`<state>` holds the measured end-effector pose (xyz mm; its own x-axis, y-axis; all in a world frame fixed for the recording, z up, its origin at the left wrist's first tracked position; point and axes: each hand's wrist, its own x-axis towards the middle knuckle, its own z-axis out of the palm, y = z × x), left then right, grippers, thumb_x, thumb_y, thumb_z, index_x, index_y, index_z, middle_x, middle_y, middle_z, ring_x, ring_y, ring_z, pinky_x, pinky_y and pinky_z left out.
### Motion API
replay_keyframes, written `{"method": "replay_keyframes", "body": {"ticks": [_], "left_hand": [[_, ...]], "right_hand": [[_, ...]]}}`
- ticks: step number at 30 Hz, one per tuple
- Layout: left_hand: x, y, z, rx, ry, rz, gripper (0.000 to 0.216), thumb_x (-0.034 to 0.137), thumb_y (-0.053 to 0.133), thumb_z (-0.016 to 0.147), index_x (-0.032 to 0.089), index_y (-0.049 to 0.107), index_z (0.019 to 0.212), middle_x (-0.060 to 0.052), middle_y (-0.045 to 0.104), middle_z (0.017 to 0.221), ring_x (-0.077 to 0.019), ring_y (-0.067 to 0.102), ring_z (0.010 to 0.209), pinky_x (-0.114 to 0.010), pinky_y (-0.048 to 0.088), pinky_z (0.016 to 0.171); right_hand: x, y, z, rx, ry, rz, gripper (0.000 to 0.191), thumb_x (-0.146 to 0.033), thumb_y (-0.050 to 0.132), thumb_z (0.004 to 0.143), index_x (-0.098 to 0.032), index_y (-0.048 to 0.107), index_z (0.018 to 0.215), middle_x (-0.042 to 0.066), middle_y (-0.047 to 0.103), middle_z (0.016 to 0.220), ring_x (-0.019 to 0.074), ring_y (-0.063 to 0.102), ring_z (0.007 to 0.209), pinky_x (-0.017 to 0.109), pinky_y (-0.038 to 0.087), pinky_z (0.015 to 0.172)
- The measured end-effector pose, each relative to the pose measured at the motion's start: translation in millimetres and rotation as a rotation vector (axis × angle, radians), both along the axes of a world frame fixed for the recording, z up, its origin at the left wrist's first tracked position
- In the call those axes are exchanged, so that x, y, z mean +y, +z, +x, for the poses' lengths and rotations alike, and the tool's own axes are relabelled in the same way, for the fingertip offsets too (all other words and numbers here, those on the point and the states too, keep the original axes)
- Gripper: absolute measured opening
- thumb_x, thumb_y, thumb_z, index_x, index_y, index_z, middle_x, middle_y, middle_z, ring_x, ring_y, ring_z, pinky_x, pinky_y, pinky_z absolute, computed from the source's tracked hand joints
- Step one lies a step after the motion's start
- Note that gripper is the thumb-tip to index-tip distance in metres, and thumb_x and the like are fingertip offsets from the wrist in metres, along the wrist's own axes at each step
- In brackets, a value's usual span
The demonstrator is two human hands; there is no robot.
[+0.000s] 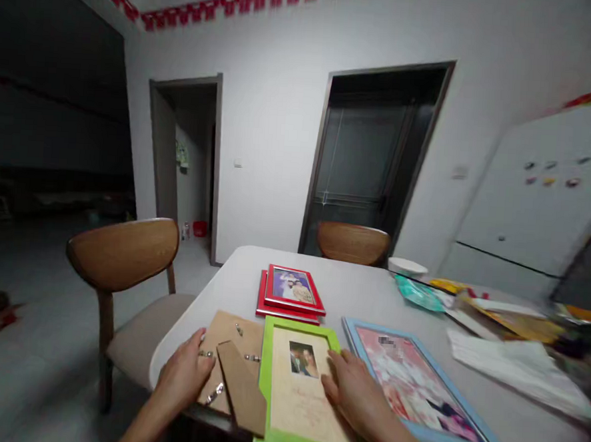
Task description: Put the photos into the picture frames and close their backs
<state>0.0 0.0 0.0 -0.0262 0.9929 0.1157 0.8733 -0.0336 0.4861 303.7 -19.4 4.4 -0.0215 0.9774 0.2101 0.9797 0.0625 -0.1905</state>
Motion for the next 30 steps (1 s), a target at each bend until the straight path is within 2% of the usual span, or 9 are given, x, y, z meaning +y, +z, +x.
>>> {"method": "replay_keyframes", "body": {"ticks": [5, 11, 13, 15, 17, 19, 22, 25, 30], "left_hand": [[-5.9, 3.2, 15.8, 0.070, -0.050, 0.174, 0.052, 0.022, 0.043, 0.070, 0.005, 0.036, 0.119, -0.013, 0.042, 0.123, -0.0213, 0.035, 0.115, -0.031, 0.025, 0.098], [-34.5, 8.2, 60.6, -0.109, -0.366, 0.078, 0.055, 0.021, 0.048, 0.064, 0.012, 0.042, 0.118, -0.010, 0.041, 0.126, -0.0222, 0.034, 0.116, -0.034, 0.024, 0.099], [-43.0, 13.3, 72.9, -0.124, -0.449, 0.030, 0.053, 0.021, 0.050, 0.063, 0.013, 0.046, 0.115, -0.011, 0.044, 0.123, -0.0237, 0.036, 0.115, -0.036, 0.023, 0.100], [-47.9, 19.4, 81.7, -0.125, -0.482, -0.002, 0.055, 0.025, 0.055, 0.062, 0.012, 0.047, 0.114, -0.012, 0.045, 0.122, -0.0260, 0.036, 0.114, -0.040, 0.020, 0.100], [-49.7, 25.6, 89.6, -0.142, -0.493, -0.005, 0.064, 0.031, 0.060, 0.060, 0.011, 0.043, 0.118, -0.013, 0.040, 0.126, -0.0284, 0.032, 0.117, -0.044, 0.018, 0.100], [-50.5, 31.6, 98.8, -0.163, -0.527, 0.030, 0.074, 0.036, 0.065, 0.056, 0.012, 0.038, 0.121, -0.014, 0.034, 0.130, -0.0295, 0.027, 0.119, -0.045, 0.018, 0.101], [-52.2, 37.9, 114.8, -0.160, -0.620, 0.102, 0.075, 0.035, 0.066, 0.057, 0.010, 0.037, 0.122, -0.015, 0.030, 0.132, -0.0295, 0.028, 0.119, -0.044, 0.023, 0.099], [-55.3, 37.5, 125.7, -0.129, -0.714, 0.172, 0.066, 0.027, 0.062, 0.062, 0.006, 0.038, 0.120, -0.018, 0.040, 0.125, -0.0295, 0.038, 0.113, -0.042, 0.035, 0.093], [-56.1, 26.6, 119.8, -0.182, -0.804, 0.510, 0.048, 0.011, 0.044, 0.073, 0.012, 0.034, 0.120, -0.013, 0.055, 0.108, -0.0211, 0.052, 0.097, -0.034, 0.046, 0.082]], "right_hand": [[2.6, 4.2, 3.9, 0.069, -0.023, -0.081, 0.037, -0.018, 0.038, 0.070, -0.010, 0.050, 0.105, 0.015, 0.060, 0.089, 0.0214, 0.055, 0.082, 0.028, 0.036, 0.071], [6.1, 16.7, 7.9, 0.257, -0.086, -0.062, 0.058, -0.013, 0.043, 0.059, -0.003, 0.039, 0.117, 0.020, 0.058, 0.100, 0.0255, 0.055, 0.090, 0.030, 0.037, 0.074], [5.0, 24.0, 7.4, 0.501, -0.140, -0.078, 0.063, -0.015, 0.042, 0.059, -0.004, 0.034, 0.121, 0.017, 0.061, 0.093, 0.0240, 0.058, 0.081, 0.031, 0.040, 0.069], [1.9, 32.6, 4.9, 0.874, -0.191, -0.179, 0.066, -0.019, 0.040, 0.063, -0.009, 0.026, 0.126, 0.010, 0.064, 0.077, 0.0209, 0.060, 0.063, 0.030, 0.042, 0.059], [-2.1, 40.6, 0.9, 1.222, -0.202, -0.258, 0.067, -0.024, 0.040, 0.065, -0.015, 0.019, 0.129, 0.004, 0.064, 0.065, 0.0187, 0.058, 0.050, 0.029, 0.042, 0.050], [-5.9, 46.4, -3.8, 1.410, -0.186, -0.249, 0.069, -0.024, 0.043, 0.065, -0.021, 0.018, 0.129, 0.000, 0.062, 0.059, 0.0173, 0.056, 0.045, 0.028, 0.042, 0.046], [-9.7, 51.4, -9.7, 1.485, -0.148, -0.203, 0.069, -0.022, 0.047, 0.063, -0.025, 0.023, 0.127, -0.002, 0.061, 0.056, 0.0150, 0.054, 0.043, 0.026, 0.041, 0.045], [-12.0, 55.3, -13.2, 1.500, -0.133, -0.212, 0.069, -0.021, 0.050, 0.062, -0.025, 0.025, 0.126, -0.003, 0.062, 0.057, 0.0132, 0.053, 0.041, 0.025, 0.041, 0.044], [-11.0, 55.4, -13.4, 1.476, -0.096, -0.222, 0.073, -0.022, 0.052, 0.062, -0.023, 0.021, 0.128, 0.000, 0.063, 0.070, 0.0123, 0.054, 0.046, 0.025, 0.042, 0.046]]}}
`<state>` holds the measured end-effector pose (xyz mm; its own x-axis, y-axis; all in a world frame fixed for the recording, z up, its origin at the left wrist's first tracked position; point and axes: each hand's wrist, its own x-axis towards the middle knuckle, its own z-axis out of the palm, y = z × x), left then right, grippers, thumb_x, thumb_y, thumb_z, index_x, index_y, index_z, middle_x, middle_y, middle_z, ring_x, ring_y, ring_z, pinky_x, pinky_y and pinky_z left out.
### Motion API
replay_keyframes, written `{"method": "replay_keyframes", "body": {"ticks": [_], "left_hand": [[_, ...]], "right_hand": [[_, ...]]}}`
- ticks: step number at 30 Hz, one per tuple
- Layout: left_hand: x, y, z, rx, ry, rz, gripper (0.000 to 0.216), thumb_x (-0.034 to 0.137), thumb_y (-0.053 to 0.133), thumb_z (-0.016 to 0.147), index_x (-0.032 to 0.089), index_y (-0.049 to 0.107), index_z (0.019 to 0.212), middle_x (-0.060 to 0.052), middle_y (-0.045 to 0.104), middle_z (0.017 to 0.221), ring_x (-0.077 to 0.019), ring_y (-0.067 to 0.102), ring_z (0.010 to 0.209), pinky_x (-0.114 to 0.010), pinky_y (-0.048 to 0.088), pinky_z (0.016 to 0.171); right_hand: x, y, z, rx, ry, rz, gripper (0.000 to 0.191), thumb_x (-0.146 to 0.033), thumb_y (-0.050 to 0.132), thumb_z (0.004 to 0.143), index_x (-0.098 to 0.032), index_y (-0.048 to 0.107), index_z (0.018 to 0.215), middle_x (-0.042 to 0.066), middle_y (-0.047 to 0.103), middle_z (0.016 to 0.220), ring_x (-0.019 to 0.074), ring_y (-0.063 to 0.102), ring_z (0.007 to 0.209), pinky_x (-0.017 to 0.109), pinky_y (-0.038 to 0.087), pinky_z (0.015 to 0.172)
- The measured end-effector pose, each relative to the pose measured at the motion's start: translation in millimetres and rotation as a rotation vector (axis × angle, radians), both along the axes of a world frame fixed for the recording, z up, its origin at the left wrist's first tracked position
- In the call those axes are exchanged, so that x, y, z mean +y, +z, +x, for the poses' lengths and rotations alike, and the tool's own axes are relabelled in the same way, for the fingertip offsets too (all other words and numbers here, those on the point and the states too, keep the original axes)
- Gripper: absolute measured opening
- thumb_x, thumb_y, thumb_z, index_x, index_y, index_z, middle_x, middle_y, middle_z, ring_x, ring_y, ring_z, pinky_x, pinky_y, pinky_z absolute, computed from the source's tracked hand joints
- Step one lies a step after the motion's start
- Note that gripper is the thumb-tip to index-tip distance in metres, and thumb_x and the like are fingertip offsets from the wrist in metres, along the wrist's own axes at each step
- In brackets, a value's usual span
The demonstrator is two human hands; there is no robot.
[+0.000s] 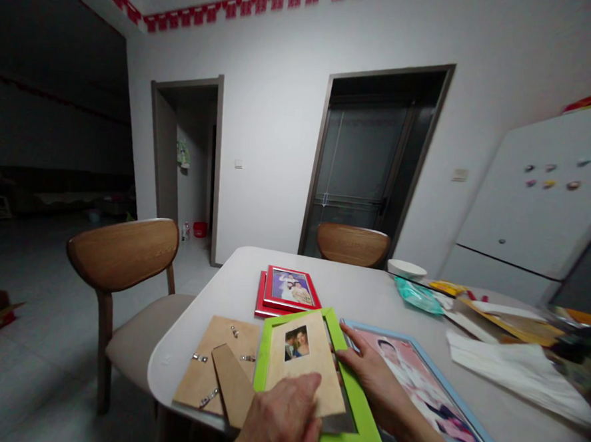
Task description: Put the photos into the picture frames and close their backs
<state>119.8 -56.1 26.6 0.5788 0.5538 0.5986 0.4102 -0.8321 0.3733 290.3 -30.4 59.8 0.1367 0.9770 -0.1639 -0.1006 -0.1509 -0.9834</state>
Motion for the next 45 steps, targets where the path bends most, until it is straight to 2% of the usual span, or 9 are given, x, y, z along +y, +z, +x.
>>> {"method": "replay_keyframes", "body": {"ticks": [3, 6, 9, 13, 20, 24, 27, 36, 45], "left_hand": [[5.4, -1.4, -15.8, -0.213, 0.116, 0.013, 0.045, 0.009, 0.038, 0.076, 0.018, 0.032, 0.120, -0.010, 0.056, 0.106, -0.0174, 0.053, 0.096, -0.030, 0.047, 0.080], [10.7, 2.8, -37.8, -0.437, 0.309, -0.224, 0.045, 0.015, 0.041, 0.075, 0.017, 0.032, 0.120, -0.010, 0.053, 0.108, -0.0175, 0.054, 0.093, -0.025, 0.051, 0.069], [13.0, 2.8, -61.4, -0.571, 0.388, -0.484, 0.050, 0.021, 0.043, 0.073, 0.014, 0.031, 0.120, -0.011, 0.050, 0.113, -0.0194, 0.054, 0.095, -0.027, 0.049, 0.072], [13.1, -9.2, -83.8, -0.470, 0.419, -0.595, 0.047, 0.023, 0.045, 0.069, 0.014, 0.039, 0.115, -0.009, 0.053, 0.112, -0.0222, 0.051, 0.101, -0.032, 0.042, 0.084], [15.1, -14.0, -88.6, -0.206, 0.508, -0.563, 0.050, 0.021, 0.043, 0.069, 0.013, 0.037, 0.118, -0.006, 0.060, 0.099, -0.0204, 0.054, 0.092, -0.031, 0.040, 0.081], [18.1, -15.2, -90.1, -0.158, 0.547, -0.539, 0.050, 0.023, 0.043, 0.069, 0.012, 0.038, 0.118, -0.006, 0.060, 0.094, -0.0193, 0.055, 0.086, -0.029, 0.041, 0.079], [20.3, -20.8, -92.2, -0.148, 0.561, -0.514, 0.049, 0.024, 0.043, 0.069, 0.011, 0.039, 0.117, -0.007, 0.058, 0.099, -0.0185, 0.054, 0.088, -0.027, 0.040, 0.080], [25.0, -24.0, -89.0, -0.094, 0.565, -0.475, 0.049, 0.024, 0.044, 0.070, 0.013, 0.039, 0.117, -0.006, 0.056, 0.099, -0.0183, 0.053, 0.086, -0.028, 0.038, 0.078], [33.0, -19.5, -81.4, -0.078, 0.556, -0.532, 0.053, 0.021, 0.047, 0.064, 0.013, 0.039, 0.116, -0.004, 0.056, 0.096, -0.0181, 0.051, 0.085, -0.027, 0.037, 0.077]], "right_hand": [[4.6, -7.6, 6.2, -0.173, 0.005, 0.015, 0.075, -0.024, 0.051, 0.064, -0.019, 0.017, 0.130, 0.000, 0.061, 0.067, 0.0124, 0.054, 0.049, 0.023, 0.040, 0.044], [10.8, -18.3, 16.7, -0.528, 0.032, 0.018, 0.067, -0.023, 0.045, 0.066, -0.011, 0.022, 0.128, 0.000, 0.059, 0.060, 0.0138, 0.053, 0.048, 0.023, 0.039, 0.045], [16.6, -29.6, 26.8, -0.910, 0.025, 0.047, 0.060, -0.017, 0.042, 0.064, -0.004, 0.034, 0.123, 0.011, 0.063, 0.085, 0.0186, 0.059, 0.073, 0.026, 0.042, 0.064], [20.3, -41.0, 30.8, -1.191, 0.060, 0.098, 0.052, -0.014, 0.041, 0.065, -0.004, 0.044, 0.116, 0.017, 0.052, 0.115, 0.0215, 0.050, 0.102, 0.026, 0.035, 0.086], [20.7, -49.2, 20.4, -1.364, 0.131, 0.180, 0.040, -0.012, 0.040, 0.068, -0.005, 0.053, 0.106, 0.018, 0.059, 0.098, 0.0234, 0.054, 0.091, 0.030, 0.038, 0.080], [20.0, -57.5, 13.1, -1.474, 0.102, 0.258, 0.040, -0.015, 0.044, 0.067, -0.006, 0.054, 0.106, 0.019, 0.053, 0.107, 0.0262, 0.049, 0.099, 0.033, 0.035, 0.085], [16.1, -60.2, 3.9, -1.465, 0.097, 0.309, 0.041, -0.019, 0.045, 0.069, -0.008, 0.055, 0.107, 0.019, 0.048, 0.116, 0.0282, 0.042, 0.107, 0.036, 0.030, 0.090], [-0.6, -52.8, -27.8, -1.162, 0.309, 0.370, 0.032, -0.023, 0.041, 0.073, -0.014, 0.061, 0.096, 0.011, 0.059, 0.098, 0.0203, 0.049, 0.093, 0.028, 0.034, 0.084], [11.5, -51.7, -33.1, -0.812, 0.238, 0.270, 0.037, -0.028, 0.038, 0.074, -0.012, 0.058, 0.100, 0.006, 0.063, 0.074, 0.0166, 0.055, 0.069, 0.024, 0.038, 0.064]]}}
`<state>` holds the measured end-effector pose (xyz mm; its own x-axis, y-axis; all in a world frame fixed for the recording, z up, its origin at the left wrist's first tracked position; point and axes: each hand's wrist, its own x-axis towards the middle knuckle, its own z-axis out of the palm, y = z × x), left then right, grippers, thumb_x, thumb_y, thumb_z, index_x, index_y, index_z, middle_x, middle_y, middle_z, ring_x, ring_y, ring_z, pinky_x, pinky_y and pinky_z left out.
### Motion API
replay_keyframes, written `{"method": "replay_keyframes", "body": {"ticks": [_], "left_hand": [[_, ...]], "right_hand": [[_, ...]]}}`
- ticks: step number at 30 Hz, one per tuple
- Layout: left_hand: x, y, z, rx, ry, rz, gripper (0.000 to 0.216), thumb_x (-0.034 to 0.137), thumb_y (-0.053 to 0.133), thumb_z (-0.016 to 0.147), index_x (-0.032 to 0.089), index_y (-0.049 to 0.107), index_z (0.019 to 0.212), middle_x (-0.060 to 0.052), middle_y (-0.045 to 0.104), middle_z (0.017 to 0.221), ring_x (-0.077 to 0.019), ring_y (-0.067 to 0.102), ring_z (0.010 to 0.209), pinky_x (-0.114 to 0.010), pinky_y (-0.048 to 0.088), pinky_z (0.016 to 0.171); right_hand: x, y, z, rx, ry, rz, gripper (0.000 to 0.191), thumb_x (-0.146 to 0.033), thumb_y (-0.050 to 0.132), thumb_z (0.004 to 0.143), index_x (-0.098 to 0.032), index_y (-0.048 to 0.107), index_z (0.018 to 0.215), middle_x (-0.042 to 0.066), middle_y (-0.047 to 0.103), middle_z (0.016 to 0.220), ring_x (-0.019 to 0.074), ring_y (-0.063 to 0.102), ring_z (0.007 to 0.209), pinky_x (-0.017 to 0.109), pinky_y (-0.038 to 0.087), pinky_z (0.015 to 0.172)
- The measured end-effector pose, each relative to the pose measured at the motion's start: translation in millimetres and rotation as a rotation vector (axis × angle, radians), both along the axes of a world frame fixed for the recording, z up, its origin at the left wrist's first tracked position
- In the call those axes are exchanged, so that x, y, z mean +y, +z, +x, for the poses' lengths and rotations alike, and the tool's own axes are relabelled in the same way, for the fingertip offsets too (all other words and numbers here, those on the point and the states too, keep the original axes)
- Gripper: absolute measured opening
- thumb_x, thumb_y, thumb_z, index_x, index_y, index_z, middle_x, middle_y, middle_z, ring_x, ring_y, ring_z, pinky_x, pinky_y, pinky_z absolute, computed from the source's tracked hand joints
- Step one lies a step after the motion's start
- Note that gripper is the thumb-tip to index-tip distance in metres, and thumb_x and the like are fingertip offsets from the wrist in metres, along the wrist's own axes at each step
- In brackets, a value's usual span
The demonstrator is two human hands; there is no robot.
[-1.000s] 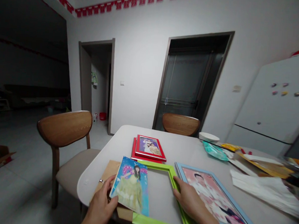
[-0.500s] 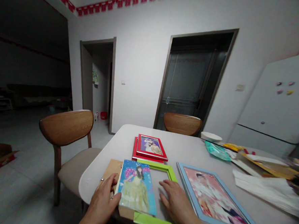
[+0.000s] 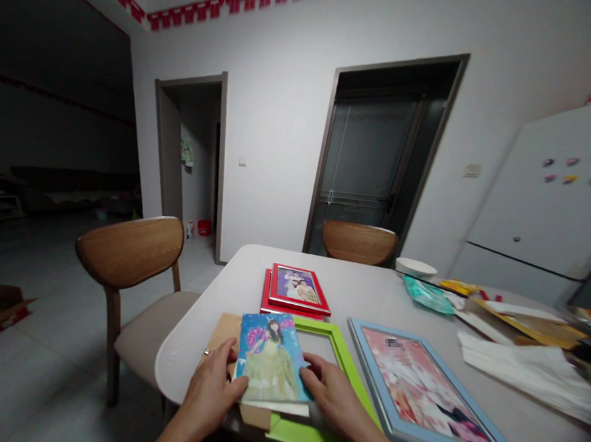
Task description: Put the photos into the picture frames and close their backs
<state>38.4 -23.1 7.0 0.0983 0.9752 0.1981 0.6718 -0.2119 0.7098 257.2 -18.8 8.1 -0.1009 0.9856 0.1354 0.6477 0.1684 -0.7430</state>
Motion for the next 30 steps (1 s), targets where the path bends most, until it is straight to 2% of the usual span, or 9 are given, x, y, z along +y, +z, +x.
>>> {"method": "replay_keyframes", "body": {"ticks": [5, 11, 15, 19, 24, 26, 30], "left_hand": [[-2.6, 0.9, 4.0, -0.023, -0.009, -0.002, 0.053, 0.019, 0.047, 0.063, 0.015, 0.041, 0.115, -0.005, 0.055, 0.099, -0.0185, 0.050, 0.088, -0.027, 0.037, 0.079], [-1.6, 2.8, 4.2, -0.020, -0.001, -0.014, 0.053, 0.023, 0.048, 0.064, 0.013, 0.040, 0.116, -0.005, 0.056, 0.097, -0.0183, 0.051, 0.083, -0.027, 0.037, 0.077], [-1.7, 6.2, 3.3, -0.076, -0.004, -0.036, 0.049, 0.025, 0.048, 0.067, 0.013, 0.042, 0.114, -0.005, 0.057, 0.095, -0.0171, 0.053, 0.075, -0.027, 0.039, 0.071], [0.6, 5.3, 1.8, -0.290, -0.063, -0.065, 0.047, 0.028, 0.050, 0.069, 0.013, 0.041, 0.113, -0.004, 0.059, 0.090, -0.0165, 0.055, 0.072, -0.026, 0.041, 0.068], [6.0, 4.3, 6.6, -0.834, -0.138, -0.142, 0.073, 0.040, 0.057, 0.067, 0.008, 0.022, 0.122, -0.010, 0.059, 0.093, -0.0208, 0.057, 0.083, -0.030, 0.043, 0.074], [5.3, 8.8, 10.4, -0.962, -0.188, -0.175, 0.075, 0.044, 0.060, 0.064, 0.008, 0.027, 0.120, -0.012, 0.058, 0.099, -0.0236, 0.055, 0.091, -0.032, 0.042, 0.079], [-3.1, 21.4, 16.1, -1.024, -0.327, -0.224, 0.055, 0.044, 0.063, 0.063, 0.012, 0.046, 0.104, -0.011, 0.056, 0.106, -0.0254, 0.050, 0.100, -0.033, 0.038, 0.087]], "right_hand": [[10.3, -11.2, 3.0, 0.091, -0.062, -0.017, 0.040, -0.023, 0.047, 0.065, -0.012, 0.055, 0.102, -0.003, 0.052, 0.054, 0.0115, 0.047, 0.051, 0.022, 0.032, 0.051], [5.4, -8.2, -0.2, 0.476, -0.050, -0.084, 0.042, -0.023, 0.049, 0.063, -0.011, 0.050, 0.104, -0.009, 0.034, 0.049, 0.0079, 0.035, 0.045, 0.020, 0.028, 0.046], [-2.7, 3.3, -4.5, 0.655, -0.083, -0.049, 0.037, -0.029, 0.054, 0.064, -0.013, 0.051, 0.097, -0.007, 0.039, 0.053, 0.0075, 0.038, 0.048, 0.019, 0.028, 0.046], [-11.3, 14.7, -7.1, 0.747, -0.074, -0.030, 0.037, -0.034, 0.057, 0.064, -0.015, 0.051, 0.095, -0.003, 0.049, 0.060, 0.0103, 0.047, 0.055, 0.021, 0.035, 0.050], [-16.4, 19.9, -8.5, 0.880, -0.063, -0.045, 0.037, -0.036, 0.057, 0.066, -0.018, 0.047, 0.096, 0.001, 0.059, 0.073, 0.0157, 0.056, 0.067, 0.026, 0.043, 0.059], [-16.7, 20.2, -8.2, 0.918, -0.063, -0.047, 0.035, -0.036, 0.057, 0.066, -0.019, 0.047, 0.095, 0.002, 0.061, 0.076, 0.0161, 0.058, 0.069, 0.027, 0.044, 0.061], [-17.4, 22.3, -8.0, 0.950, -0.063, -0.035, 0.033, -0.035, 0.056, 0.068, -0.020, 0.046, 0.096, 0.001, 0.062, 0.079, 0.0158, 0.058, 0.071, 0.026, 0.044, 0.064]]}}
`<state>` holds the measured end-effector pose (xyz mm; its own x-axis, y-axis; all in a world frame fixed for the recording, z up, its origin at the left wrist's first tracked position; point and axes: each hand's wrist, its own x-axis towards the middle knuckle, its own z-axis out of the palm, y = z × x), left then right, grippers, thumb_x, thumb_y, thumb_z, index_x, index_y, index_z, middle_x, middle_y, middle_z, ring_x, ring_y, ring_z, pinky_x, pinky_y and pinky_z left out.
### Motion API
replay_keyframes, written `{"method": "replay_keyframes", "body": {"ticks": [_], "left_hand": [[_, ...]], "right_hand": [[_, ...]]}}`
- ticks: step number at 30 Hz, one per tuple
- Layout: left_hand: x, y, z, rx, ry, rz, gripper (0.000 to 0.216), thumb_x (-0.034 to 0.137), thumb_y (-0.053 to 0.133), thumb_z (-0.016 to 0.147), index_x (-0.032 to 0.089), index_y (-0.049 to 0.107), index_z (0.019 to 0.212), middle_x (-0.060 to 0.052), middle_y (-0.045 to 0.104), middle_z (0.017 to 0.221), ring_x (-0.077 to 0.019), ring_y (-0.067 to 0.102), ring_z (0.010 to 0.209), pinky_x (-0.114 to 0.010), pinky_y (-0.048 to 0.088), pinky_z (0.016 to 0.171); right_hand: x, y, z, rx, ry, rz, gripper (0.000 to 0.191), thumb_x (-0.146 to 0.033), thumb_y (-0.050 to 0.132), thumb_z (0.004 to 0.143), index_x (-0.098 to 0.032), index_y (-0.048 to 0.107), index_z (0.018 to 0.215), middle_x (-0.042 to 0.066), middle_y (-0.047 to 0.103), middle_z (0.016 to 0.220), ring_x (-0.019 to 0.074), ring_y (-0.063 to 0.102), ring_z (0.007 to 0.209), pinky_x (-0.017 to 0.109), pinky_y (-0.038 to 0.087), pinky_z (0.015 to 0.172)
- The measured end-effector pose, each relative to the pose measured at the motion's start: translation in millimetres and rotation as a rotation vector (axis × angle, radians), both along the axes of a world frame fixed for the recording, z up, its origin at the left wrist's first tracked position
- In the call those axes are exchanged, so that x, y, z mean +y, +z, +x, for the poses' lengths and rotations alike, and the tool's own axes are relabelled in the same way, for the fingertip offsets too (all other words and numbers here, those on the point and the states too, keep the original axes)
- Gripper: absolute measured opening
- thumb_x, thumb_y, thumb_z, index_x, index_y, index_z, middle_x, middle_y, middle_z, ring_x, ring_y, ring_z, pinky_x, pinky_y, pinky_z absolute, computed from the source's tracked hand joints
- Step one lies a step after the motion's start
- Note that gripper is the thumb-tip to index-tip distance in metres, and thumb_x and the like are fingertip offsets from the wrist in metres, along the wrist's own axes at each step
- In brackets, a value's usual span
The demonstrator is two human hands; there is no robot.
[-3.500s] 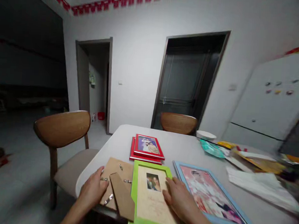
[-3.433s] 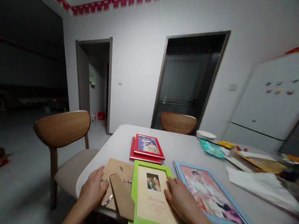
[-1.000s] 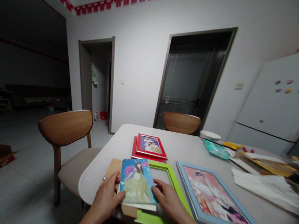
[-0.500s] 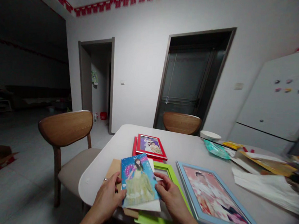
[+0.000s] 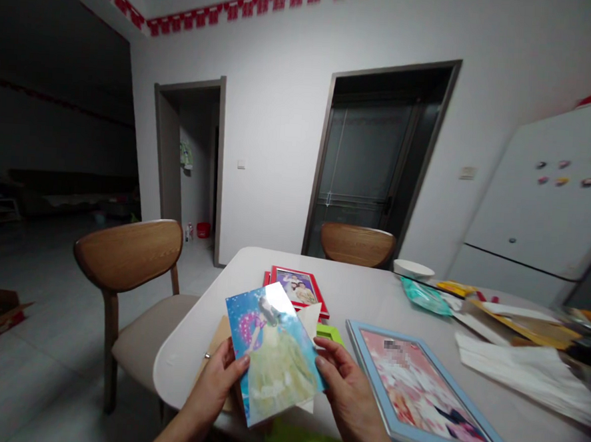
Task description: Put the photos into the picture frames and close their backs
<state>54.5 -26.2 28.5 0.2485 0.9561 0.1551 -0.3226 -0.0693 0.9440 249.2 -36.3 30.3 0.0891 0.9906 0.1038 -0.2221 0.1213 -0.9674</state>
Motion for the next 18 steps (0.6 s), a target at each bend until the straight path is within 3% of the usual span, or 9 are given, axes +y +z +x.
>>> {"method": "replay_keyframes", "body": {"ticks": [4, 8, 14, 18], "left_hand": [[-9.0, 5.9, 3.8, -0.077, -0.118, -0.118, 0.045, 0.040, 0.060, 0.069, 0.012, 0.049, 0.103, -0.012, 0.059, 0.102, -0.0263, 0.054, 0.095, -0.036, 0.041, 0.082], [-9.7, 5.8, 8.7, -0.098, -0.106, -0.128, 0.050, 0.038, 0.064, 0.066, 0.010, 0.049, 0.105, -0.013, 0.061, 0.096, -0.0289, 0.055, 0.091, -0.038, 0.043, 0.077], [-1.5, 3.9, 6.6, -0.135, -0.133, -0.077, 0.050, 0.045, 0.062, 0.066, 0.015, 0.050, 0.104, -0.010, 0.057, 0.106, -0.0270, 0.047, 0.104, -0.036, 0.035, 0.088], [3.3, -2.8, 9.5, -0.212, -0.210, -0.294, 0.047, 0.051, 0.051, 0.073, 0.016, 0.050, 0.104, -0.011, 0.058, 0.104, -0.0240, 0.050, 0.101, -0.036, 0.033, 0.089]], "right_hand": [[-1.8, 4.1, -2.2, 0.001, 0.006, -0.009, 0.033, -0.035, 0.055, 0.069, -0.019, 0.046, 0.097, 0.002, 0.062, 0.078, 0.0161, 0.058, 0.070, 0.026, 0.044, 0.062], [-2.9, 5.2, -4.4, -0.007, -0.005, -0.051, 0.033, -0.034, 0.055, 0.068, -0.018, 0.047, 0.095, 0.001, 0.062, 0.075, 0.0160, 0.058, 0.067, 0.025, 0.044, 0.059], [-3.5, 14.9, -2.4, 0.180, -0.095, -0.141, 0.032, -0.030, 0.058, 0.063, -0.020, 0.050, 0.092, -0.001, 0.063, 0.069, 0.0147, 0.058, 0.059, 0.022, 0.042, 0.048], [-8.1, 32.9, -5.1, 0.301, -0.140, -0.147, 0.032, -0.025, 0.064, 0.055, -0.019, 0.054, 0.084, -0.002, 0.063, 0.067, 0.0138, 0.058, 0.057, 0.021, 0.043, 0.048]]}}
